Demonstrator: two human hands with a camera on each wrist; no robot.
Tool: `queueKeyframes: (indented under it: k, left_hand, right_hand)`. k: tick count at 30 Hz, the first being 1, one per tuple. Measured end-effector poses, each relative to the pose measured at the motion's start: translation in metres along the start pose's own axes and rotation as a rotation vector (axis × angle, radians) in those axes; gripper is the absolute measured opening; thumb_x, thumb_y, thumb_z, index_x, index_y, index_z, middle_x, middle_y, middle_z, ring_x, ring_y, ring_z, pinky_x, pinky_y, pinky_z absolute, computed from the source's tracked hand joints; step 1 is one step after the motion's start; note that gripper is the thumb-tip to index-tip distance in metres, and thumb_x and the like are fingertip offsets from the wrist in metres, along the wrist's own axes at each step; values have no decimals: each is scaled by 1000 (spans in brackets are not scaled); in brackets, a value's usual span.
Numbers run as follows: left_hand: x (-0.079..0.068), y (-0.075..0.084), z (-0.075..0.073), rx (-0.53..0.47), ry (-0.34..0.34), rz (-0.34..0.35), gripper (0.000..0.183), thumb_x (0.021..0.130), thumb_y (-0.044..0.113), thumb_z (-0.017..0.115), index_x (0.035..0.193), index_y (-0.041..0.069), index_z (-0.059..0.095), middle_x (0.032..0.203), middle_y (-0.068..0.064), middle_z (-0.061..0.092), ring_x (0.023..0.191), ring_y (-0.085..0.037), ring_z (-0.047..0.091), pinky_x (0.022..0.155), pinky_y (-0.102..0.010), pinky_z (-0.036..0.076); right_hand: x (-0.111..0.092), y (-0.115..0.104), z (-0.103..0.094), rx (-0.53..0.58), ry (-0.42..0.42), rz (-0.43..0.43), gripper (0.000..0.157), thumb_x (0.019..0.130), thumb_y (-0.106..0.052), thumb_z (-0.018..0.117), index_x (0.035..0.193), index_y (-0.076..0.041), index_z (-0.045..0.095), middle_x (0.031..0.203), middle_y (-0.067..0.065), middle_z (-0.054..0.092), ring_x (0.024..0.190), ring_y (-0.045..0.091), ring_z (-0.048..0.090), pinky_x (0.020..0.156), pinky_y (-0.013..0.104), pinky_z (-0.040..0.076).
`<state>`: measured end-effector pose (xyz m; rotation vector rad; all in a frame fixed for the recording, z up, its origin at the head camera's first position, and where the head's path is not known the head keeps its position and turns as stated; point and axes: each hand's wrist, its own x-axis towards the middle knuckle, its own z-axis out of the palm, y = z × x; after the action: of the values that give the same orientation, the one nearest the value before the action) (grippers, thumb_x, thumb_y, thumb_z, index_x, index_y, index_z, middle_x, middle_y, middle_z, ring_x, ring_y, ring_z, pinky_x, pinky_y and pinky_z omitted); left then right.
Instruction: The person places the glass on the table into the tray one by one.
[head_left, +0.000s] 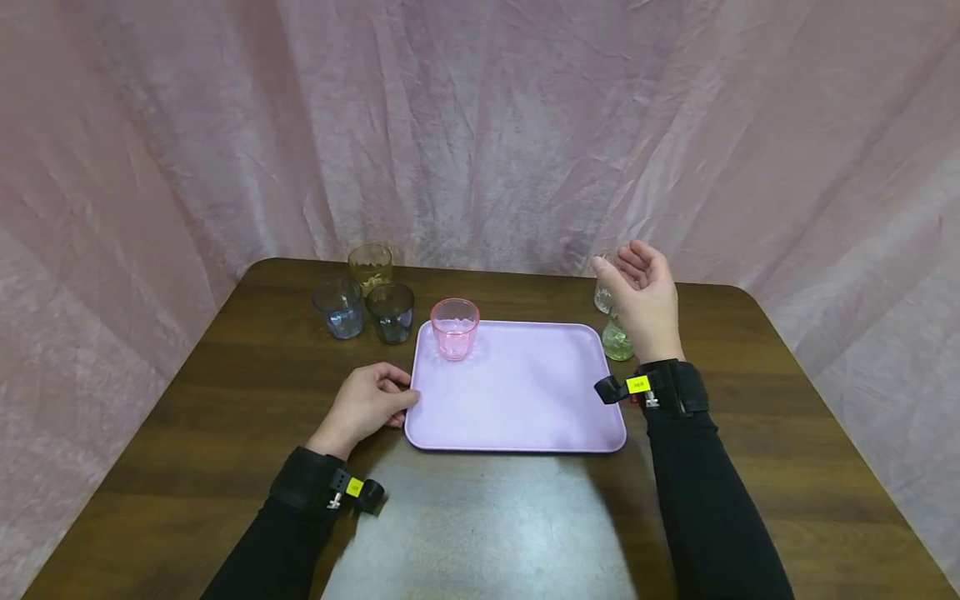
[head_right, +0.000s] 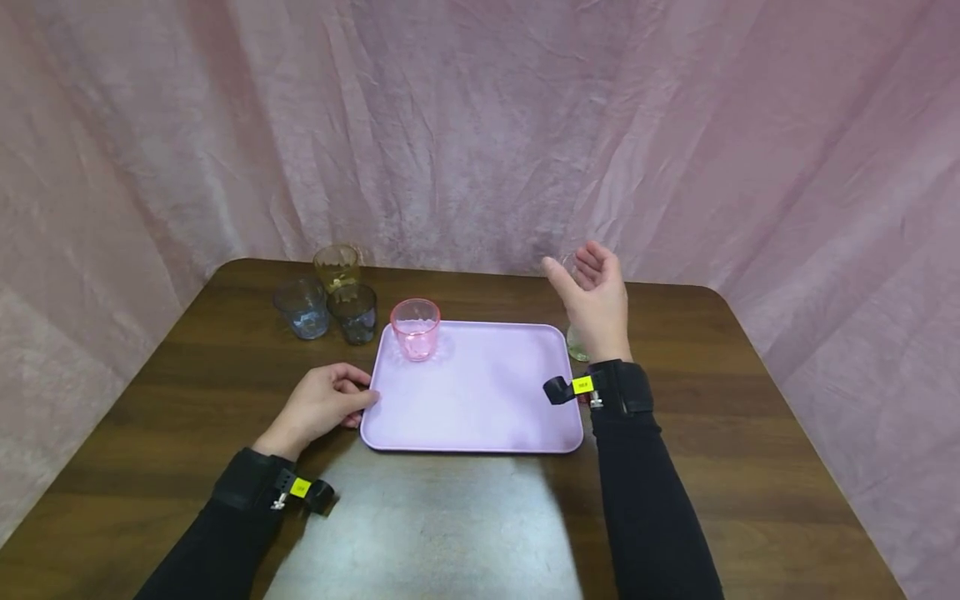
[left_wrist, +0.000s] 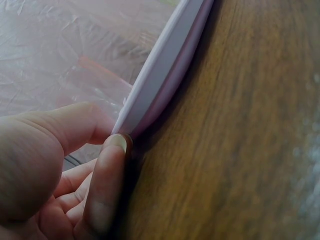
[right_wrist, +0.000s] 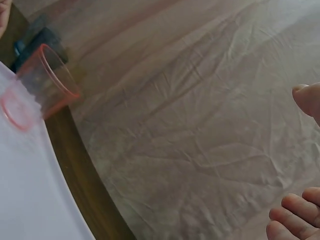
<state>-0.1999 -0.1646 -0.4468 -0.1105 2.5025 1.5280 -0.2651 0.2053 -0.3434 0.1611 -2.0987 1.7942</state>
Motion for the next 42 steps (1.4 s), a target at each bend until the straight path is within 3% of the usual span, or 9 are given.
queueKeyframes:
  k: [8, 22, 35, 42]
  left_hand:
    - [0, -1, 0, -7, 7, 14, 25, 86, 10, 78, 106, 2, 65, 71, -9, 65, 56, -19, 63, 51, -26, 57]
    - [0, -4, 1, -16, 5, 52, 24, 85, 8, 76, 104, -1, 65, 69, -8, 63, 54, -17, 62, 50, -26, 56]
    - [0, -4, 0, -7, 9, 29, 25, 85, 10, 78, 104, 2, 65, 70, -9, 63, 55, -19, 62, 51, -27, 56]
    - [0, -5, 0, -14, 17, 26, 25, 84, 10, 78, 104, 2, 65, 71, -9, 63, 55, -19, 62, 50, -27, 57]
  right_hand:
    - [4, 6, -20, -62, 58, 5, 83, 87, -35, 78, 148, -4, 32, 142, 15, 41, 127, 22, 42, 110, 36, 34]
    - [-1, 29, -45, -207, 77, 116, 93, 86, -49, 75, 153, -8, 25, 148, 9, 36, 131, 17, 36, 111, 38, 31]
    - [-8, 69, -53, -294, 29, 200, 103, 83, -52, 77, 154, -4, 19, 149, 13, 33, 133, 22, 33, 112, 42, 29]
    - [-16, 85, -52, -356, -13, 237, 107, 81, -57, 76, 154, -4, 18, 149, 13, 33, 133, 28, 33, 108, 51, 32]
